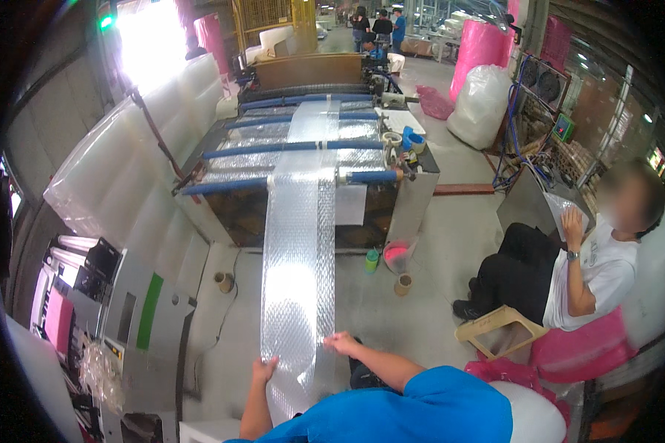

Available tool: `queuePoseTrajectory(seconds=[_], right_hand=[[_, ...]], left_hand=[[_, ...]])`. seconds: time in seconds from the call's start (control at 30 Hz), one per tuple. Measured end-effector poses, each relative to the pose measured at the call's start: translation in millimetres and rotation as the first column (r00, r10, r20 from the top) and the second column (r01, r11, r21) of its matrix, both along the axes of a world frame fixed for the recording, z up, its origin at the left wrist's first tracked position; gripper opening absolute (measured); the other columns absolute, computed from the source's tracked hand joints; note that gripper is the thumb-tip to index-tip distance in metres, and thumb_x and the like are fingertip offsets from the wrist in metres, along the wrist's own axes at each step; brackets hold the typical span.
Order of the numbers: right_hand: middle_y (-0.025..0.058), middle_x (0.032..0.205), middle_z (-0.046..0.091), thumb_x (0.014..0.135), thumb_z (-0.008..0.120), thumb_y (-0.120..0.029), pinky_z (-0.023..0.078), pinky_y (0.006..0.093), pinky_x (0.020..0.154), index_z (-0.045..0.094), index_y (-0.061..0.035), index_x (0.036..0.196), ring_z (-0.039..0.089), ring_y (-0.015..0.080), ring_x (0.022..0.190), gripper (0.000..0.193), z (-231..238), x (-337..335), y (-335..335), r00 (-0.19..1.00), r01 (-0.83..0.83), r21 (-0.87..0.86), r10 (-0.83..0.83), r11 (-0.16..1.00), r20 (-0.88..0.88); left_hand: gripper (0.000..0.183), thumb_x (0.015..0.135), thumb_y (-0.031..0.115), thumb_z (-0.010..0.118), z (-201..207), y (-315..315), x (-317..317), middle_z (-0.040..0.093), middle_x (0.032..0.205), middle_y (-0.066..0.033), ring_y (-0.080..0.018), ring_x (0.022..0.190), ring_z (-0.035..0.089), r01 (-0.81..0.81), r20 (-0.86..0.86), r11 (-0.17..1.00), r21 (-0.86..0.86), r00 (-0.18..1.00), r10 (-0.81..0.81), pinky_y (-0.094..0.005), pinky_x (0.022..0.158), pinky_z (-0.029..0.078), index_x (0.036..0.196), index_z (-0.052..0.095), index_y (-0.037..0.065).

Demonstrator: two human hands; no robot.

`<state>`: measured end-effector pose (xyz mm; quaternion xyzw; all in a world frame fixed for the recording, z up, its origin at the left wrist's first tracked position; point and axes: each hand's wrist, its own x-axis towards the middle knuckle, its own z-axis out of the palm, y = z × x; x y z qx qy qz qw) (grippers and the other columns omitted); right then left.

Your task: The person handles a long sheet of bubble wrap, pulling it from a machine and guiding it with both hands. Another person is visible in the background, also handling bubble wrap.

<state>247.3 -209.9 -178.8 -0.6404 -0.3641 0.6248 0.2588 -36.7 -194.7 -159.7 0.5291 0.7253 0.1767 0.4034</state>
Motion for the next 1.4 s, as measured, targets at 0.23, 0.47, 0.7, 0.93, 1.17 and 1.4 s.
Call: queuePoseTrajectory(seconds=[0.23, 0.47, 0.7, 0.93, 1.17, 1.4], right_hand=[[-0.0015, 0.078, 0.059, 0.075, 0.055, -0.032, 0.041, 0.022, 0.053, 0.061, -0.0109, 0.086, 0.05, 0.0066, 0.066, 0.024, -15, 12, 12, 0.993, -0.118, -0.123, 0.119, 0.985, 0.001], [-0.0013, 0.077, 0.06, 0.076, 0.054, -0.029, 0.04, 0.0206, 0.052, 0.061, -0.0107, 0.088, 0.05, 0.0064, 0.062, 0.023, -26, 41, 102, 0.993, -0.115, 0.009, 0.115, 0.993, 0.024], [-0.0012, 0.071, 0.058, 0.076, 0.054, -0.027, 0.038, 0.0209, 0.048, 0.061, -0.0084, 0.085, 0.048, 0.0063, 0.057, 0.021, -5, 76, 172, 1.0, 0.026, 0.175, -0.026, 0.984, -0.006], [0.0052, 0.081, 0.057, 0.081, 0.046, -0.026, 0.044, 0.0257, 0.058, 0.049, -0.0045, 0.092, 0.054, 0.0119, 0.068, 0.024, 39, 79, 207, 0.938, 0.274, 0.134, -0.234, 0.952, -0.256], [0.0072, 0.089, 0.056, 0.08, 0.046, -0.031, 0.045, 0.0364, 0.064, 0.041, -0.0083, 0.098, 0.055, 0.0178, 0.077, 0.03, 56, 51, 155, 0.87, 0.37, 0.0, -0.346, 0.929, -0.351], [0.0041, 0.083, 0.056, 0.077, 0.052, -0.029, 0.046, 0.0303, 0.057, 0.048, -0.007, 0.093, 0.055, 0.0136, 0.069, 0.027, 46, -2, 70, 0.93, 0.239, -0.018, -0.234, 0.971, -0.284]], left_hand=[[0.056, 0.061, 0.036, 0.066, -45, 9, 8, 0.058, 0.077, -0.0192, -0.0278, 0.073, 0.057, -0.03, -0.107, 0.997, -0.069, 0.994, 0.023, -0.0331, 0.066, 0.044, 0.088, 0.049, -0.01], [0.05, 0.061, 0.033, 0.066, -59, 103, 33, 0.059, 0.072, -0.0162, -0.0258, 0.069, 0.058, -0.005, -0.015, 0.993, -0.12, 1.0, 0.004, -0.033, 0.065, 0.044, 0.086, 0.05, -0.008], [0.045, 0.062, 0.029, 0.067, -69, 179, 79, 0.058, 0.069, -0.0146, -0.023, 0.065, 0.056, -0.099, 0.128, 0.993, 0.069, 0.988, 0.09, -0.0315, 0.061, 0.044, 0.083, 0.05, -0.007], [0.05, 0.06, 0.034, 0.068, -9, 221, 104, 0.057, 0.07, -0.0144, -0.0216, 0.063, 0.054, -0.129, 0.179, 0.96, 0.25, 0.98, 0.085, -0.0325, 0.058, 0.043, 0.081, 0.052, -0.007], [0.074, 0.059, 0.05, 0.064, 4, 206, 81, 0.054, 0.084, -0.0163, -0.0256, 0.068, 0.053, -0.052, 0.186, 0.944, -0.325, 0.975, 0.117, -0.0351, 0.063, 0.042, 0.098, 0.047, -0.009], [0.076, 0.062, 0.046, 0.064, -1, 151, 47, 0.05, 0.098, -0.018, -0.0265, 0.086, 0.05, 0.175, 0.373, 0.937, -0.303, 0.926, -0.053, -0.0369, 0.075, 0.04, 0.105, 0.04, -0.012]])
